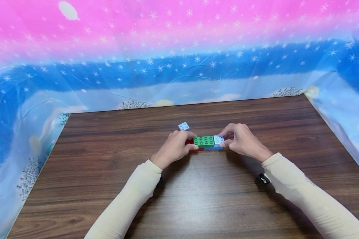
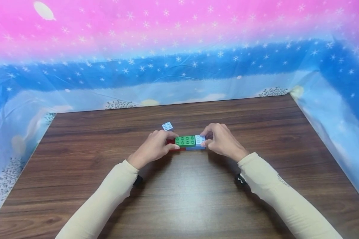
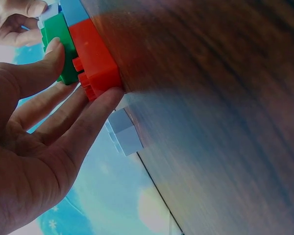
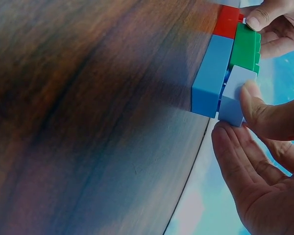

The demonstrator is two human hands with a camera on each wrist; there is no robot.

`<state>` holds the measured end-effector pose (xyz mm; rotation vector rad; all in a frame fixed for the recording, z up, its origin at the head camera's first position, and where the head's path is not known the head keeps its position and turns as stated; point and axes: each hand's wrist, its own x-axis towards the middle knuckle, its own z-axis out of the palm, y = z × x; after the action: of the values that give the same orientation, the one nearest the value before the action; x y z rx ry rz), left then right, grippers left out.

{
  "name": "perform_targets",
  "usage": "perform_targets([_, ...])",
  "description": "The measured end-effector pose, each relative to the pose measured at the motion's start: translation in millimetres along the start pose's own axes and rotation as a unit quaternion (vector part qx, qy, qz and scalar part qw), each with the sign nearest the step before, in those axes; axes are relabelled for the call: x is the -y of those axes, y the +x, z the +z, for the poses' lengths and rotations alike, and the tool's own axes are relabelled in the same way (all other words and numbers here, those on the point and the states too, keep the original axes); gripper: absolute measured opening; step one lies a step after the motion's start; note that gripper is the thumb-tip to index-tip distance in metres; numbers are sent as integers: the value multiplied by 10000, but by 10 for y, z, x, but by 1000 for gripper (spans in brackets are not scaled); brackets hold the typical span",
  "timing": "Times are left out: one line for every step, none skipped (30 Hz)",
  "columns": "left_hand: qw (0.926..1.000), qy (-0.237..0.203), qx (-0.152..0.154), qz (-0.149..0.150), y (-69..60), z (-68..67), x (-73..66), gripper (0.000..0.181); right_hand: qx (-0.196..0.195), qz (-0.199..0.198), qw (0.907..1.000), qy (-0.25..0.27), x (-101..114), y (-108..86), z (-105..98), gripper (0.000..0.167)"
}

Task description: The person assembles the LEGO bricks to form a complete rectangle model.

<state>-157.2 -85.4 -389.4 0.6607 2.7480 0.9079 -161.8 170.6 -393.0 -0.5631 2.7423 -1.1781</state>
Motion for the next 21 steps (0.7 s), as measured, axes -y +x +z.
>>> perform_targets([10000,-2,0,-17,-3,-2,-2,35,10,-5,10000,3,0,-1,0,23])
perform_targets([10000,-12,3,-39,-4,-2,-2,35,20,-4,10000,5,0,-2,-1,23])
perform_targets([10000,-18,1,-59,-5,-3,-5,35,28,-2,10000,11,1,-3,-2,23])
perform_targets([10000,-27,5,-69,-6,-5,-8,36,35,4,10000,14,2,-4,-4,23])
perform_targets([10000,-25,7,-75,-5,-4,-9,36,38,12,10000,12,2,-5,-6,23])
perform_targets([10000,-34,11,-78,-5,-3,-11,36,43,18,10000,11,2,-6,-7,22])
perform_targets([10000,-33,18,-80,-5,-5,-12,36,46,29,10000,10,4,-5,-6,22])
perform_targets([10000,-33,29,-85,-7,-7,-13,36,52,38,10000,5,6,-4,-6,23])
perform_targets([10000,-23,29,-82,-8,-9,-16,36,56,48,10000,1,7,-2,-5,23])
perform_targets([10000,-25,35,-90,-10,-11,-18,36,60,54,10000,-1,9,-2,-2,23])
perform_targets([9999,-20,36,-101,-11,-13,-20,36,69,51,10000,-28,12,1,1,23])
perform_targets([9999,-22,38,-117,-13,-16,-23,36,76,50,9999,-55,14,4,4,23])
perform_targets([9999,-21,42,-127,-15,-17,-25,36,87,46,9999,-78,18,5,8,23])
perform_targets([9999,-21,47,-134,-18,-20,-28,36,96,44,9999,-99,19,6,11,22])
perform_targets([9999,-15,48,-135,-18,-19,-29,36,98,48,9999,-120,21,9,13,22])
perform_targets([9999,-12,55,-137,-18,-18,-28,37,98,53,9998,-145,23,11,15,22])
perform_targets([9999,-9,60,-129,-18,-17,-27,37,100,63,9998,-171,24,13,16,22])
perform_targets([9999,-16,65,-120,-18,-17,-25,37,94,73,9998,-175,24,14,16,22])
perform_targets([9999,-18,65,-109,-18,-16,-24,37,92,82,9998,-169,24,14,15,22])
perform_targets([9999,-10,59,-98,-18,-16,-24,37,85,89,9998,-178,24,16,14,22])
perform_targets([9999,-4,50,-88,-18,-17,-22,37,79,91,9997,-190,26,19,13,22])
